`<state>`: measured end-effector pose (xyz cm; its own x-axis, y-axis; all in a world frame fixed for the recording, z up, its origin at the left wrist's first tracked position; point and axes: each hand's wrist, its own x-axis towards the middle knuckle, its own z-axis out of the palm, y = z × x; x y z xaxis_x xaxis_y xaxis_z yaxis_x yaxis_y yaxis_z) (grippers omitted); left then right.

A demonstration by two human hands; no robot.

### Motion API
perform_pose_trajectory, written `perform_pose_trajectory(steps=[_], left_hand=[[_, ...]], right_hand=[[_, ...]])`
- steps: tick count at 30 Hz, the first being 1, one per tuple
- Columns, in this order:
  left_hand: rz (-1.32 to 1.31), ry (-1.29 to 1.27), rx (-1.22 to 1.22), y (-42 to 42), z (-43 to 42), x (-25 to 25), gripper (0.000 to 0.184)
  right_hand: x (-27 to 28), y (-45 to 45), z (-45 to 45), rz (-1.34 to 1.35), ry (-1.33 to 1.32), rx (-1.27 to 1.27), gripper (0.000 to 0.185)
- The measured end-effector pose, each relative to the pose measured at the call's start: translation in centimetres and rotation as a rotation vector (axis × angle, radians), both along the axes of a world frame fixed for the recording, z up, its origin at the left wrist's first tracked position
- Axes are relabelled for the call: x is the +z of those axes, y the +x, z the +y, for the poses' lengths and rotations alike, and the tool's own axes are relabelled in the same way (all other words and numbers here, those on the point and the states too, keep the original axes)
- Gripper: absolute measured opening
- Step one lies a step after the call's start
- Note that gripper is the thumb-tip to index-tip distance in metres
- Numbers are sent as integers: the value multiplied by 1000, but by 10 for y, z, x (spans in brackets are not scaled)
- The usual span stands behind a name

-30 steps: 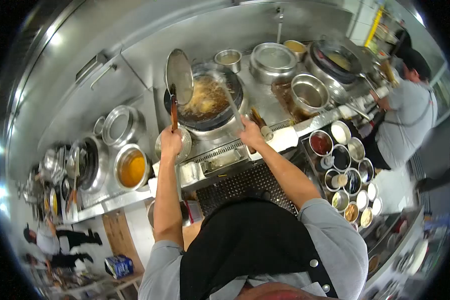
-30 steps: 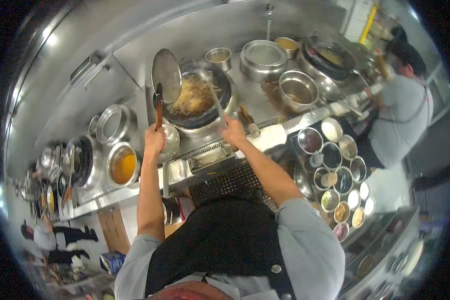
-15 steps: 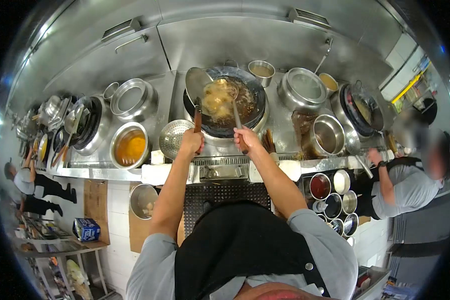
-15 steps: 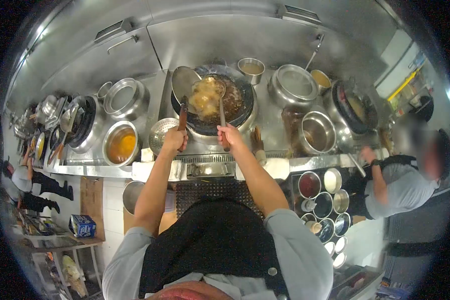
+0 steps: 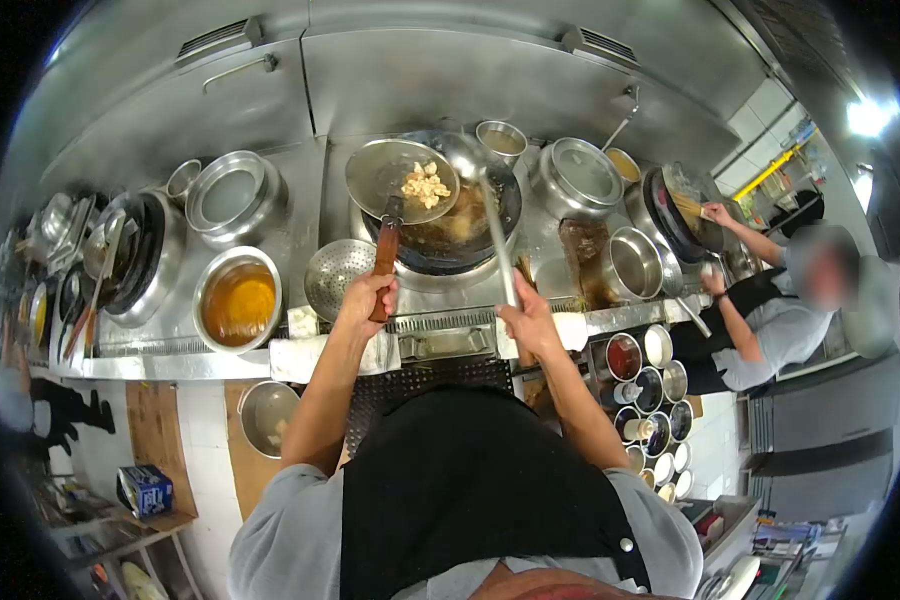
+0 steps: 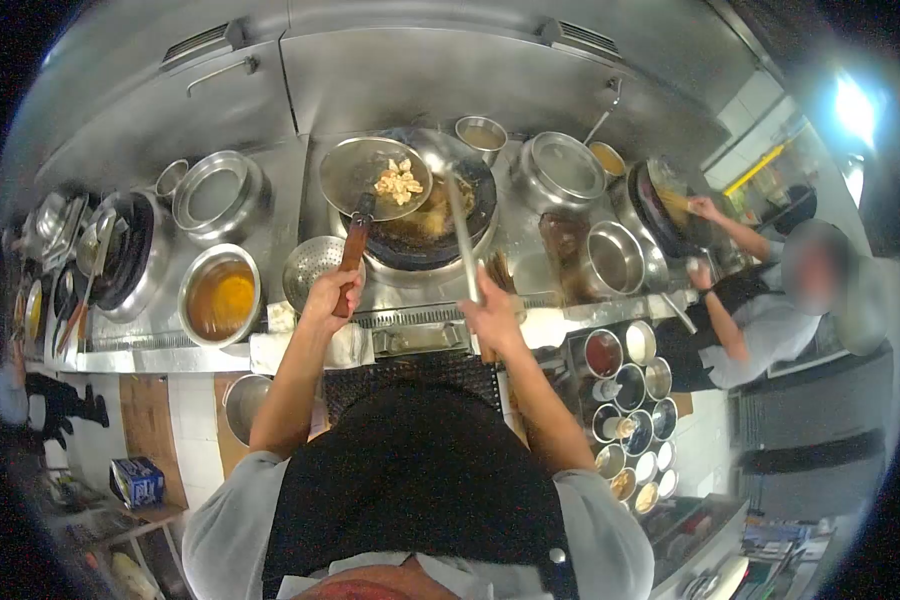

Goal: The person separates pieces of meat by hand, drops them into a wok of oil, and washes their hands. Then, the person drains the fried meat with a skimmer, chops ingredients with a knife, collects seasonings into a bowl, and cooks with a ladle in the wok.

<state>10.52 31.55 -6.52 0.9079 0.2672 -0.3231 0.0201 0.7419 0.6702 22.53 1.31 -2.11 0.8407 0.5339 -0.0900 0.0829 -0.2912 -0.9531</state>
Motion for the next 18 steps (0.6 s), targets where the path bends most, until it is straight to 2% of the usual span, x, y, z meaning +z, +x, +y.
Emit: perform_pose_trajectory(steps=[1,3,4,8,11,13,15,16,18], left_hand=[[-1,7,-18,0,1,4,8],[27,87,4,0,-5,12,7],[40,118,18,-1,-7,13,7],[51,215,14,-13,-5,14,8],[65,287,17,-15,-3,17,7],[71,308,13,-15,-1,19,9],[143,466,-18,-13,0,16,12],[129,498,-16,-12,2,12,13],[201,597,-41,-20,1,30,13]], right_hand=[[-3,4,8,-1,7,-18,76],[0,31,25,70,-97,186,76],[3,42,35,-3,-118,167,76],[15,44,48,27,-34,7,76],[2,33,54,5,-28,16,77],[-31,41,57,-29,-119,23,77],[-55,39,55,-417,-106,-14,76],[-28,25,55,-288,-128,-27,76],[-31,27,55,-242,-120,-29,76]])
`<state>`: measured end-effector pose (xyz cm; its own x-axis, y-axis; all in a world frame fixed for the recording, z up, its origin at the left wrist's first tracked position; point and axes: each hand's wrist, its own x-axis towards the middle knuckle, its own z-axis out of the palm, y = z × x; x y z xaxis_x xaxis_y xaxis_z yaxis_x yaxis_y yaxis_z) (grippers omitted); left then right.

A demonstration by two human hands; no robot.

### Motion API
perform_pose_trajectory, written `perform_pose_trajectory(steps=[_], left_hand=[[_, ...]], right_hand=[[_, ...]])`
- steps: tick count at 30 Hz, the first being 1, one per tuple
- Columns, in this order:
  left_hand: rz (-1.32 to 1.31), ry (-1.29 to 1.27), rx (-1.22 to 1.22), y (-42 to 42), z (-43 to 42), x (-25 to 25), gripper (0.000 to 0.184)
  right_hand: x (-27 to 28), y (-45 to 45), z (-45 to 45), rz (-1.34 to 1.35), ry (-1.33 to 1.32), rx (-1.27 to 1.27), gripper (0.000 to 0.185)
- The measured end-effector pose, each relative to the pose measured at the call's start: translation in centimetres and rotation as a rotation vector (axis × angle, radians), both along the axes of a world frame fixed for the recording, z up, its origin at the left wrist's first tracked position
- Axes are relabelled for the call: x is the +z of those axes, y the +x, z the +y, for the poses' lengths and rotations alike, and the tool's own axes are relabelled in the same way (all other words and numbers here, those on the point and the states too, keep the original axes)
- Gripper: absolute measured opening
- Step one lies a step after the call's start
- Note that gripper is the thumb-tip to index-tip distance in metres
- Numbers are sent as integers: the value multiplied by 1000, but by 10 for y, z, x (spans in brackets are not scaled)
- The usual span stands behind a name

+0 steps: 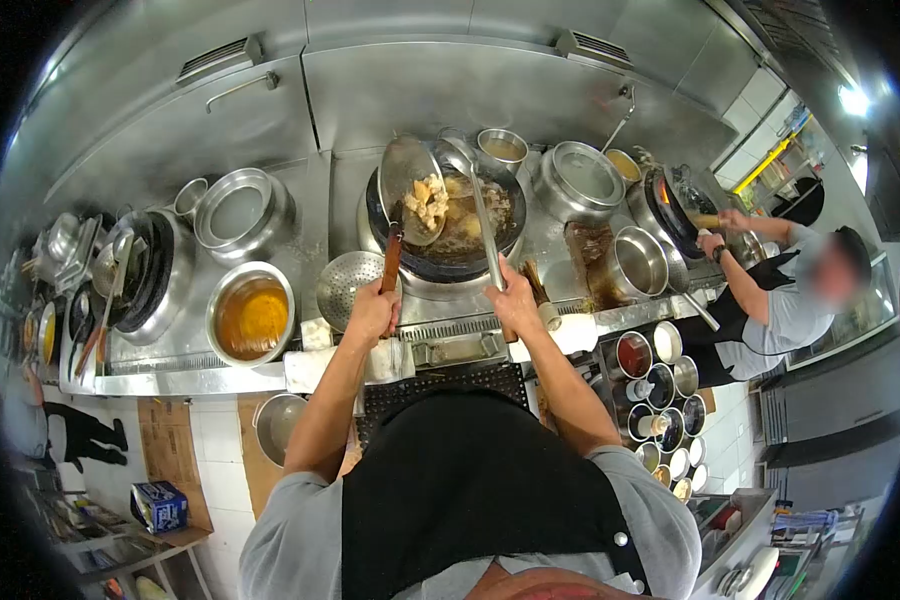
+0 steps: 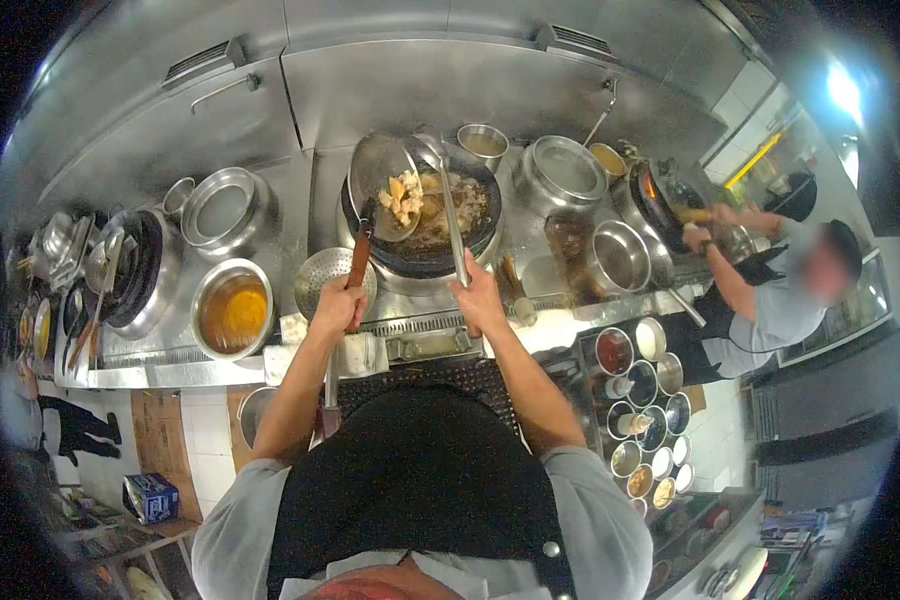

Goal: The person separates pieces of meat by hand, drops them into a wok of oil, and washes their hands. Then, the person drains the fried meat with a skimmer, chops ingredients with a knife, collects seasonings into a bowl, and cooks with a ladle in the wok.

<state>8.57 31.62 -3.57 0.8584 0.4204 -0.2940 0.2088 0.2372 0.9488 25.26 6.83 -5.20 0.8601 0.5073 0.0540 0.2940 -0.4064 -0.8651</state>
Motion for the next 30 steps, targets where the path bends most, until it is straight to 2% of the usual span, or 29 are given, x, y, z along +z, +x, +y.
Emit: perform_pose_trajectory(steps=[2,4,5,7,9,11,12,13,15,16,17,18,19,21,22,24,27,28,29,30], left_hand=[[75,107,-26,2,6,6,14],[71,-17,21,6,14,-5,12],[74,-14,10,8,12,-2,12],[36,-59,113,12,9,3,12],[17,-63,122,10,13,-4,9],[4,90,52,4,13,-8,6],[34,204,20,2,10,-6,8],[6,234,80,2,-1,2,12],[-53,281,131,8,-6,4,9],[-50,281,131,13,-3,-1,9],[-91,467,156,22,3,-6,8],[-134,655,182,29,9,-10,7],[-133,656,184,27,13,-7,7],[10,269,48,23,23,-3,7],[15,274,44,22,25,-5,7],[9,336,45,17,25,-12,8],[23,317,11,12,28,-7,9],[28,313,13,10,28,-3,9],[30,265,14,7,28,0,9],[32,217,14,6,27,2,9]], right_hand=[[11,0,4,47,18,-17,76],[21,0,3,225,-50,-8,77],[5,7,4,228,-46,-18,77],[-19,19,12,-147,39,45,77],[-20,22,14,-138,87,31,77],[36,0,17,268,88,38,77],[32,-2,20,266,93,36,77],[24,-5,24,291,183,12,76],[23,-14,35,311,276,-8,74],[26,-25,40,421,356,-44,72],[27,-32,43,531,434,-80,70],[20,-28,46,651,532,-78,50],[19,-26,47,652,532,-76,50],[16,-19,47,924,658,-74,28],[20,-19,47,928,664,-77,28],[25,-23,41,1110,795,-108,20],[12,-23,32,1042,752,-48,21],[8,-22,31,937,599,-48,27],[4,-22,28,941,595,-50,27],[1,-23,26,857,509,-50,35]])
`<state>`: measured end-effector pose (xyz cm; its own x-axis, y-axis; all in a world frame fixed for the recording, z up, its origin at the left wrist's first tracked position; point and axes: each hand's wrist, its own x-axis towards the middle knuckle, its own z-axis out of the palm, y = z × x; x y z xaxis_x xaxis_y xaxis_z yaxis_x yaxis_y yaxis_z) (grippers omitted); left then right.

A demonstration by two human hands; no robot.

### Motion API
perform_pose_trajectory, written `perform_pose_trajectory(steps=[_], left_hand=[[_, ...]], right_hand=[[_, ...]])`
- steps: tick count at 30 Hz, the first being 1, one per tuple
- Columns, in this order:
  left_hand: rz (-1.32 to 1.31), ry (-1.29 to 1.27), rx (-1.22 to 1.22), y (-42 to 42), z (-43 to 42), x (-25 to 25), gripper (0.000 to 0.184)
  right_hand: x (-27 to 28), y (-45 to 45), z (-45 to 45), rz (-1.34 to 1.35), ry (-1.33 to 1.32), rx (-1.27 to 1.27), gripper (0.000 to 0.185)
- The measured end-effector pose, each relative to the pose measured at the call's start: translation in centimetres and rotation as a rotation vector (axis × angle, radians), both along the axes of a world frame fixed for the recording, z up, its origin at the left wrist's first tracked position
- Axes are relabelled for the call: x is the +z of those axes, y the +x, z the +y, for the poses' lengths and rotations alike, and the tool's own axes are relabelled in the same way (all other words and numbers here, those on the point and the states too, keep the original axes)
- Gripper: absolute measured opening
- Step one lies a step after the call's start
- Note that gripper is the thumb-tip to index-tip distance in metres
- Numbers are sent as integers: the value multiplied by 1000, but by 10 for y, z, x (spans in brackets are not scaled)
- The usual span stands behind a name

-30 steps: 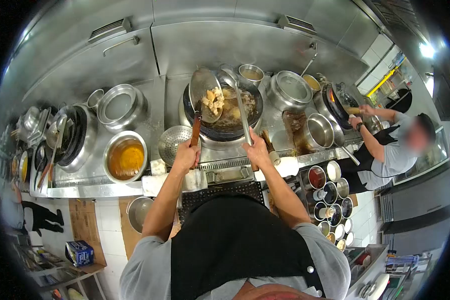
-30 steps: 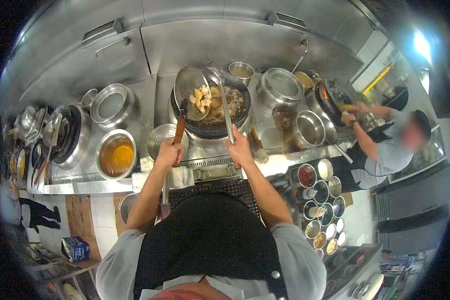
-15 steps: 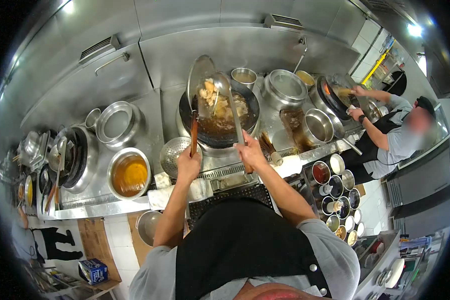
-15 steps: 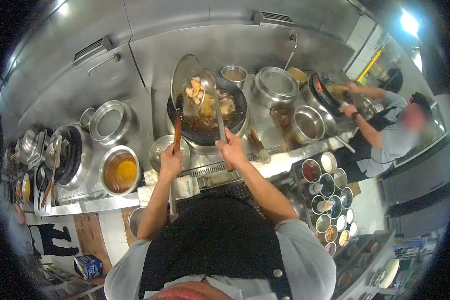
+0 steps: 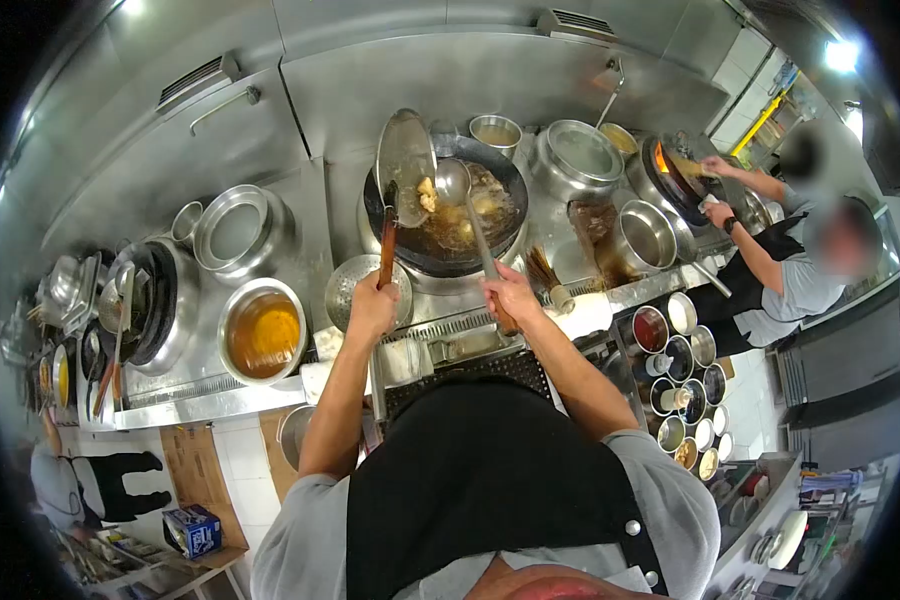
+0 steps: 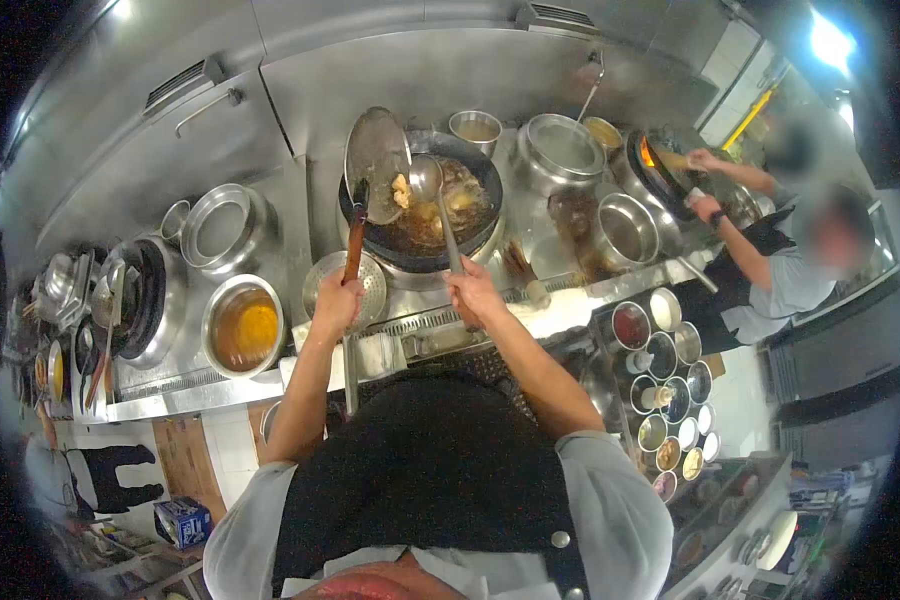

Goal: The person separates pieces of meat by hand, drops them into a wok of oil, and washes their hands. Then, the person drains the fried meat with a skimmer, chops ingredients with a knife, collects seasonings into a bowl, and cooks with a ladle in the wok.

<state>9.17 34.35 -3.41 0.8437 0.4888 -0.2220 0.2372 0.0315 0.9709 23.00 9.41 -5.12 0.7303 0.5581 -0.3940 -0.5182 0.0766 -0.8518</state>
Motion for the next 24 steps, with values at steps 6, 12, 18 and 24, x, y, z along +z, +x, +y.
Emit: perform_pose_trajectory(steps=[6,12,18,24], left_hand=[[-11,335,-44,2,9,-28,9],[-7,694,-19,10,16,13,22],[-25,361,67,0,25,-4,11],[-75,-87,117,-11,-4,-12,12]], right_hand=[[-8,-2,-10,-154,-126,53,60],[1,-5,-2,139,88,150,18],[6,-19,-14,389,400,73,12],[9,-42,-58,196,293,-82,17]])
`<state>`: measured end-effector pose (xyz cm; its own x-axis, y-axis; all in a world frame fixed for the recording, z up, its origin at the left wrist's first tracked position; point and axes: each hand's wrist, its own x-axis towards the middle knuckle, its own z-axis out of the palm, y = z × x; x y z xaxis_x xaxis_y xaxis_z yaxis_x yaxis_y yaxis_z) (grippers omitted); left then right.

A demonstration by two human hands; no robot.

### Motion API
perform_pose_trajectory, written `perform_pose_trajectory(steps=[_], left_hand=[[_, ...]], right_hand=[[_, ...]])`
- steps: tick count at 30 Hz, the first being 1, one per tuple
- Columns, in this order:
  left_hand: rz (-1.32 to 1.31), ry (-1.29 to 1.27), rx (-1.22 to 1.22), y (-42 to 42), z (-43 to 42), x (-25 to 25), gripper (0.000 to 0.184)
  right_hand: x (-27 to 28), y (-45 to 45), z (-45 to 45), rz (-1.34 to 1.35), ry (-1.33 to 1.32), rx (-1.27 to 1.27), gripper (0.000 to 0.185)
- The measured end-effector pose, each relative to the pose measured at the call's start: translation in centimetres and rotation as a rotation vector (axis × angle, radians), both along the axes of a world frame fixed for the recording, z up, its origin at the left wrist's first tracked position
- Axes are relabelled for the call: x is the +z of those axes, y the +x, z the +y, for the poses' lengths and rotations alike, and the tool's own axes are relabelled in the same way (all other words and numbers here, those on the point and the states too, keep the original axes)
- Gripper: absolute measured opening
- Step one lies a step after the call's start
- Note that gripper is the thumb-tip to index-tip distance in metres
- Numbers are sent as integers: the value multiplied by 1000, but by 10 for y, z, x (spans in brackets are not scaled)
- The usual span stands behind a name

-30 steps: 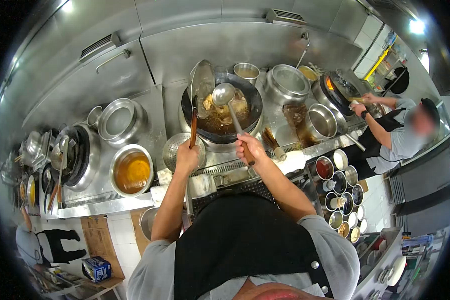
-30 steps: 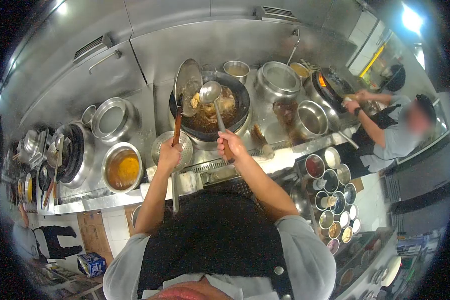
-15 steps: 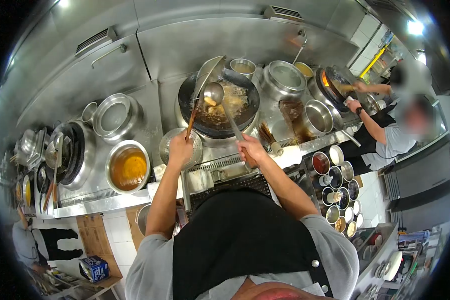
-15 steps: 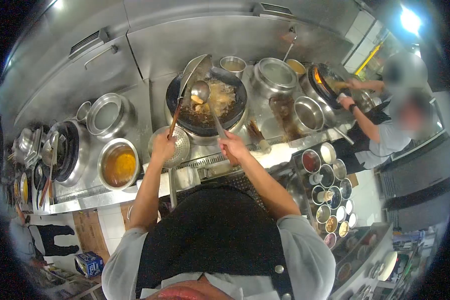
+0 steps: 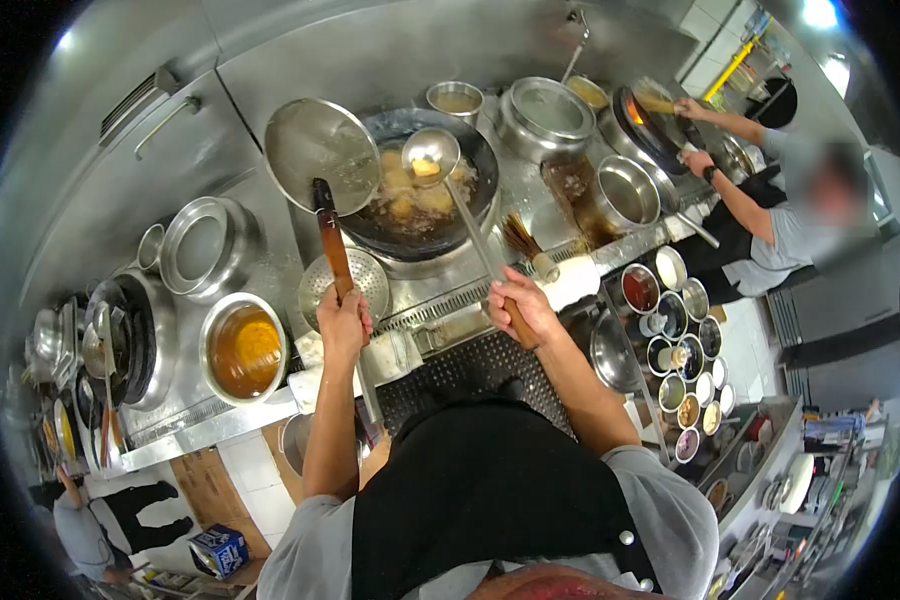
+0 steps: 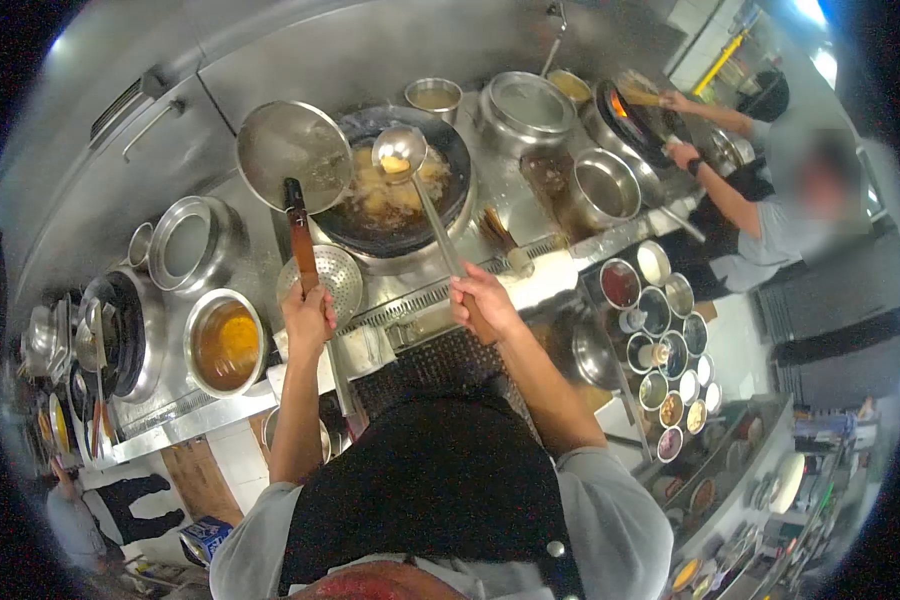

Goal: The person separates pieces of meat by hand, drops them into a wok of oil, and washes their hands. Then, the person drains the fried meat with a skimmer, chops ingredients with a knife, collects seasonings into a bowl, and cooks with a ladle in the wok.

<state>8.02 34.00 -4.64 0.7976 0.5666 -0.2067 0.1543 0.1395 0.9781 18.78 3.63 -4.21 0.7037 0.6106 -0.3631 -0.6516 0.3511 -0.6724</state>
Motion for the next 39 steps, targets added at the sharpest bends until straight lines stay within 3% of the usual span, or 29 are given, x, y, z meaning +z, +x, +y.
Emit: perform_pose_trajectory(steps=[5,6,12,13,14,15,17,20,21,23,25,29,33,36,37,39], left_hand=[[-69,-159,-47,-16,-20,-6,10],[-64,-226,-17,-21,-29,3,7],[-68,-417,-18,-25,-42,-15,10],[-51,-437,-45,-19,-48,-24,12],[-56,-486,-60,-22,-77,5,10],[-40,-481,60,-9,-70,-23,9],[-132,-461,-21,4,-68,-45,6],[-165,-395,-114,22,-88,-36,2],[-182,-372,-201,29,-92,-35,6],[-266,-403,-85,64,-106,-45,20],[-349,-355,-159,91,-108,-66,25],[-574,-172,-220,130,-158,-79,41],[-532,-303,-252,144,-220,-66,29],[-507,-444,-282,161,-242,-55,26],[-492,-497,-289,162,-248,-46,26],[-429,-661,-270,167,-256,-32,25]], right_hand=[[14,-31,-56,80,362,-32,43],[11,-41,-70,76,377,-48,51],[25,-147,-167,45,320,-221,53],[27,-174,-186,57,266,-278,50],[24,-203,-204,5,235,-335,51],[21,-233,-223,-43,198,-393,52],[10,-303,-261,-56,161,-463,59],[11,-416,-305,-54,83,-665,63],[13,-456,-315,-48,60,-731,65],[13,-529,-326,-35,43,-848,67],[8,-607,-325,28,53,-1063,70],[7,-722,-319,59,-19,-1460,60],[10,-798,-314,46,14,-1775,61],[3,-838,-319,-17,25,-2155,41],[0,-851,-323,-25,67,-2219,29],[-3,-873,-331,-40,127,-2349,22]])
